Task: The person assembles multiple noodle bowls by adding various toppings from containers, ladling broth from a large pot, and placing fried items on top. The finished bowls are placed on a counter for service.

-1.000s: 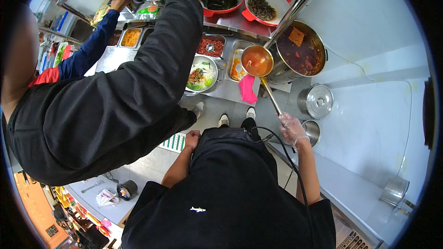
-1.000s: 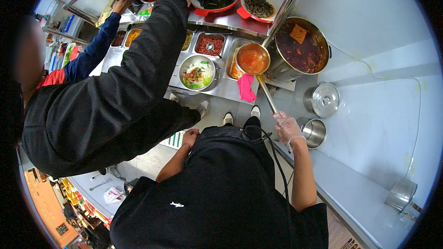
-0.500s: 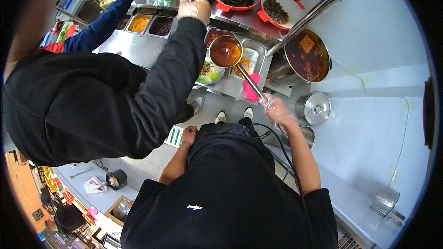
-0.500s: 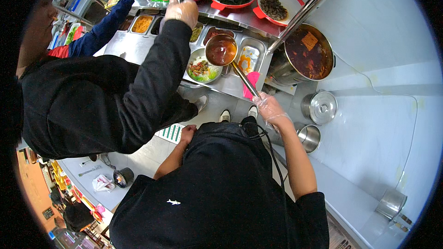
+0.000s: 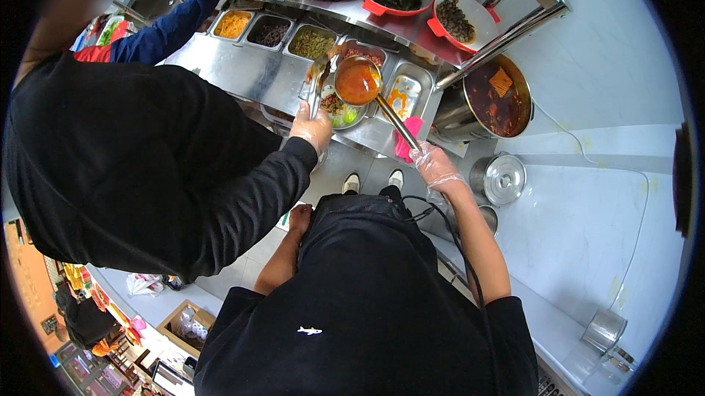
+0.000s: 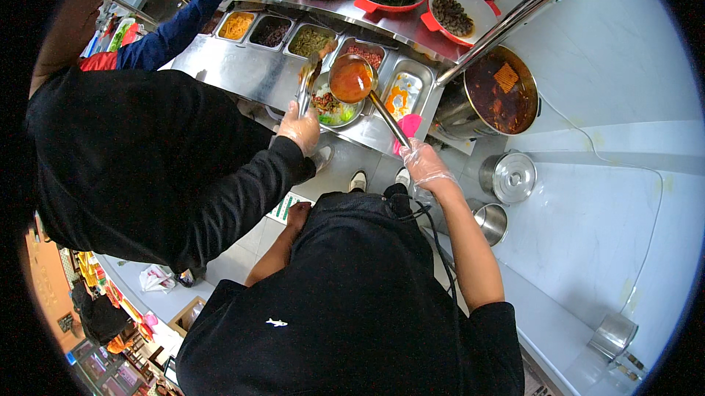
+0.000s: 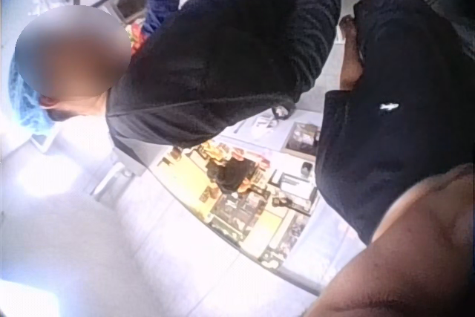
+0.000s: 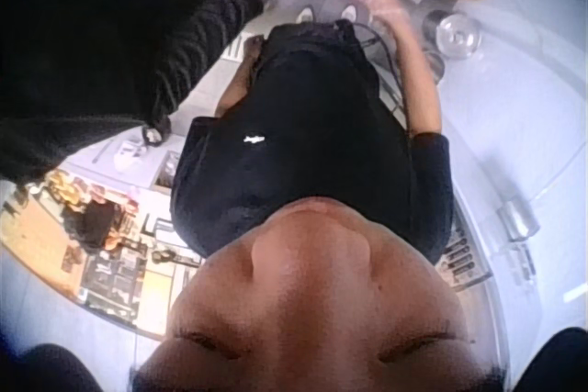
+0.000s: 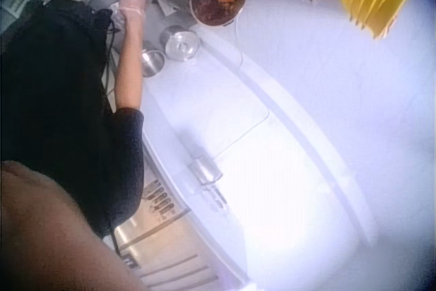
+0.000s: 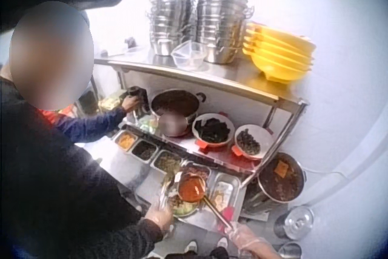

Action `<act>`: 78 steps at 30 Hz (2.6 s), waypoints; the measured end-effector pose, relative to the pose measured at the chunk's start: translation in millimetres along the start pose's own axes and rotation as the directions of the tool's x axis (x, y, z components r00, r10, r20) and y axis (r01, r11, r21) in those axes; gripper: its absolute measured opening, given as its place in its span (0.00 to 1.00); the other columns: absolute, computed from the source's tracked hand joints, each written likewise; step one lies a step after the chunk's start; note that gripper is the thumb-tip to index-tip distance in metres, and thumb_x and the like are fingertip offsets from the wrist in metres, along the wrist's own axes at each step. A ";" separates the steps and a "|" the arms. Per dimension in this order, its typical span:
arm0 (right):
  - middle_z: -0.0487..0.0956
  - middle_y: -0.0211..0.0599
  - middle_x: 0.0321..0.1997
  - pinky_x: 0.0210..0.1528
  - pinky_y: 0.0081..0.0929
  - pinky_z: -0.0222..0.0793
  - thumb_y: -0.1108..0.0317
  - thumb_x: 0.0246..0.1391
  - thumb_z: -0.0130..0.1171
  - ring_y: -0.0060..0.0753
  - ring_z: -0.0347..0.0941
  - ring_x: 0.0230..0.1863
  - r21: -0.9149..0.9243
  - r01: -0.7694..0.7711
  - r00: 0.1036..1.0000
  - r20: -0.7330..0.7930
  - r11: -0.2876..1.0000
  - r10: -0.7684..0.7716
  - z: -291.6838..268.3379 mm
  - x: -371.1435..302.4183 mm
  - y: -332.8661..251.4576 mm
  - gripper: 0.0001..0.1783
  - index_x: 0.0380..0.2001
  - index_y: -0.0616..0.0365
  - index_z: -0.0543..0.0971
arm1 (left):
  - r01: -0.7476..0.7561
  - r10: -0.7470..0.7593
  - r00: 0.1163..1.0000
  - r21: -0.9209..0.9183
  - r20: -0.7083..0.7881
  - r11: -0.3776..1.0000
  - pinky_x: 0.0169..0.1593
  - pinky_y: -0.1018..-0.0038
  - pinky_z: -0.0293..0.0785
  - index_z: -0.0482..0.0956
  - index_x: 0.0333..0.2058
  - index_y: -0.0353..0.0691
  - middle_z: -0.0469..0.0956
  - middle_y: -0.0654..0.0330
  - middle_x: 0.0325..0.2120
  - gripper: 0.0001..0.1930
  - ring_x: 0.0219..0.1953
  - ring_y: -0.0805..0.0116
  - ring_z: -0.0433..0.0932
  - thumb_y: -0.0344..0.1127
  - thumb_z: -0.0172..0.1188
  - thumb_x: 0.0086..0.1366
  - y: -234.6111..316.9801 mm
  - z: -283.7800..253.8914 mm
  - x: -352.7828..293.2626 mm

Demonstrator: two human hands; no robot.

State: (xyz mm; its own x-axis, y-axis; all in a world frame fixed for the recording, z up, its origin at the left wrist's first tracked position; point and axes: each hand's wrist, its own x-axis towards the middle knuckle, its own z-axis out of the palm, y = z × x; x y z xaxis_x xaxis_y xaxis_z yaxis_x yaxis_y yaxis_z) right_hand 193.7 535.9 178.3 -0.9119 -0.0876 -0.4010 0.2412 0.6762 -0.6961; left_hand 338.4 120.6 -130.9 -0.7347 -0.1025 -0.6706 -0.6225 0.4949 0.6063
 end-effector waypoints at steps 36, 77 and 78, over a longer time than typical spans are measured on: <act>0.77 0.66 0.49 0.56 0.51 0.67 0.56 0.64 0.50 0.67 0.72 0.53 -0.145 -0.167 0.981 -0.125 0.975 0.149 -9.1 -16.9 -33.3 0.23 0.54 0.62 0.74 | 0.085 -0.083 0.996 -0.050 0.034 0.995 0.50 0.70 0.75 0.83 0.47 0.36 0.84 0.55 0.42 0.23 0.43 0.64 0.81 0.50 0.62 0.64 5.1 11.8 0.8; 0.81 0.57 0.43 0.48 0.47 0.72 0.58 0.65 0.51 0.61 0.77 0.43 -0.160 -0.099 0.987 -0.142 0.982 0.077 -0.8 -27.0 -6.3 0.23 0.60 0.54 0.72 | 0.045 -0.032 0.995 -0.136 0.092 0.990 0.54 0.71 0.73 0.82 0.46 0.33 0.83 0.53 0.43 0.15 0.46 0.62 0.80 0.33 0.57 0.63 9.8 -2.9 3.5; 0.80 0.57 0.43 0.49 0.47 0.72 0.56 0.65 0.51 0.61 0.76 0.44 -0.065 -0.081 0.991 -0.115 0.995 0.074 3.3 -22.8 10.1 0.23 0.59 0.54 0.73 | 0.043 -0.030 0.995 -0.132 0.099 0.990 0.54 0.70 0.73 0.82 0.46 0.33 0.83 0.52 0.43 0.15 0.46 0.62 0.80 0.33 0.57 0.63 13.0 -2.4 2.8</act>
State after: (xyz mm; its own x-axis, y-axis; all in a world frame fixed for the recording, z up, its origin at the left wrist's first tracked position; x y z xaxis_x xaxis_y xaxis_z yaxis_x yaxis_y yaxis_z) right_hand 218.0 542.3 178.5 -0.9237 0.0468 -0.3802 0.2926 0.7269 -0.6213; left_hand 327.6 124.7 -123.8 -0.6854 -0.0316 -0.7274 -0.6836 0.3721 0.6279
